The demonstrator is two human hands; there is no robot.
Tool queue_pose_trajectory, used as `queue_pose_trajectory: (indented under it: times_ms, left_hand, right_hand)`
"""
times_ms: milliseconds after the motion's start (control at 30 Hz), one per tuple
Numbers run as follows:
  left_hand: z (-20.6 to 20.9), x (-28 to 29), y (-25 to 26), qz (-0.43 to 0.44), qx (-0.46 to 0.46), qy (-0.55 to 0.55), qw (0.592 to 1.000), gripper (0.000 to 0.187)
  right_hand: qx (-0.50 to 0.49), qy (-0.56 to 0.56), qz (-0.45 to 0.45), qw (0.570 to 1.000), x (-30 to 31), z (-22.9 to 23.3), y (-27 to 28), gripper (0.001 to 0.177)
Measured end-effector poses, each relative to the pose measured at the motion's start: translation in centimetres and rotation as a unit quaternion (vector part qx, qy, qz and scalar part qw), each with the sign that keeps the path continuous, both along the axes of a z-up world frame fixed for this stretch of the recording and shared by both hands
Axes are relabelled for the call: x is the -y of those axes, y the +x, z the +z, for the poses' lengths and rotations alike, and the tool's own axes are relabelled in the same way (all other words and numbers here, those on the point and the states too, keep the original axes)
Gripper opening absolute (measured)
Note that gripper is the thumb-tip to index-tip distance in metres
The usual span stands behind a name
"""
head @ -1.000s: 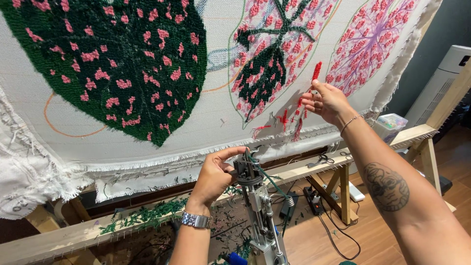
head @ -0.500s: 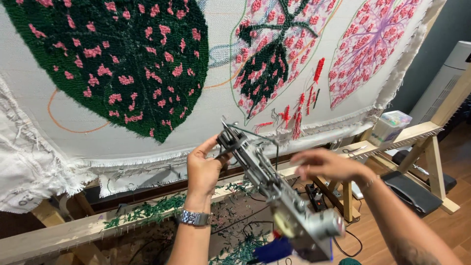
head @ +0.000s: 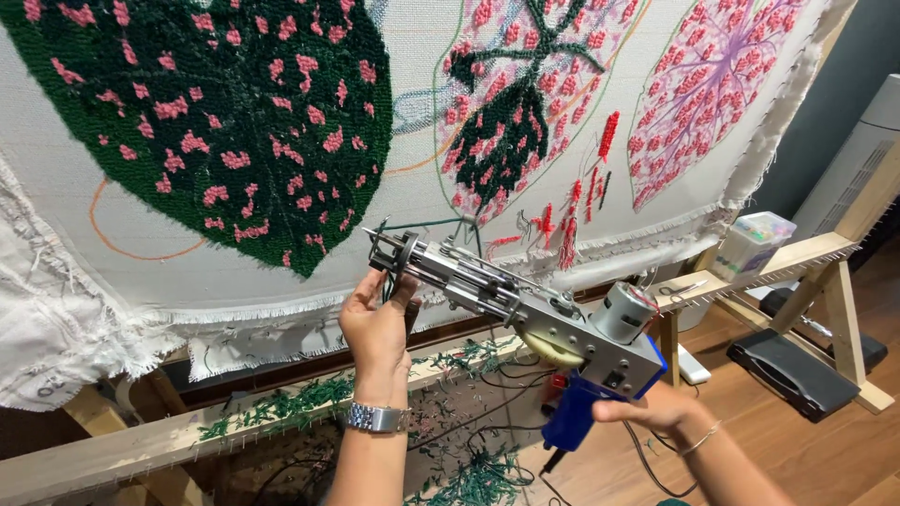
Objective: Use a tufting gun to insert yarn into a canvas to create a rug with leaf patterns.
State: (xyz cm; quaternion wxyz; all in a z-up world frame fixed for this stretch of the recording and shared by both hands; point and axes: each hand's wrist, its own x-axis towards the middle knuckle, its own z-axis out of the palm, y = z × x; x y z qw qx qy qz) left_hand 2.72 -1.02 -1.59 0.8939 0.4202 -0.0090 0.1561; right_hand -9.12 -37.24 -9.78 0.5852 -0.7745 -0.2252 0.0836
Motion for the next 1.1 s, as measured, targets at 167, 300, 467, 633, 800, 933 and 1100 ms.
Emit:
queue_pose_trajectory:
  times_ms: [167,300,467,633,800,933,1100]
  left_hand:
    - [-0.5,0.3,0.3,-0.017,-0.001,-0.013,1.000,0.032]
    - [-1.0,0.6,0.4,-0.072,0.034,0.000,0.997,0.019]
    - [2.6,0.4,-2.4,-0.148,0.000,0.098,0.984,0.032]
    - [2.5,1.0,-2.7,-0.185,0.094,0.198,0.958,0.057]
    - [2.1,2.7,-3.0,-0.163,0.138,0.216,0.953,0.057]
    - [3.2,2.9,-3.8,-0.167,0.127,0.235,0.949,0.062]
    - [1.7,3.2,-3.3,-0.151,0.049,0.294,0.943,0.044]
  right_hand:
    - [-0.095,0.244,-0.023,0.965,-4.1,3.3,-1.2,0.070]
    - [-0.014,0.303,-0.143,0.942,-5.2,7.2,-2.3,0.055]
    - [0.034,0.276,-0.195,0.940,-4.4,10.6,-2.4,0.049]
    - [0.070,0.293,-0.192,0.934,-3.2,11.8,-2.1,0.046]
    - [0.080,0.321,-0.202,0.922,-4.0,14.0,-2.0,0.049]
    - [0.070,0.327,-0.193,0.922,-3.3,13.9,-1.2,0.049]
    - [0.036,0.338,-0.149,0.928,-2.6,12.8,0.0,0.042]
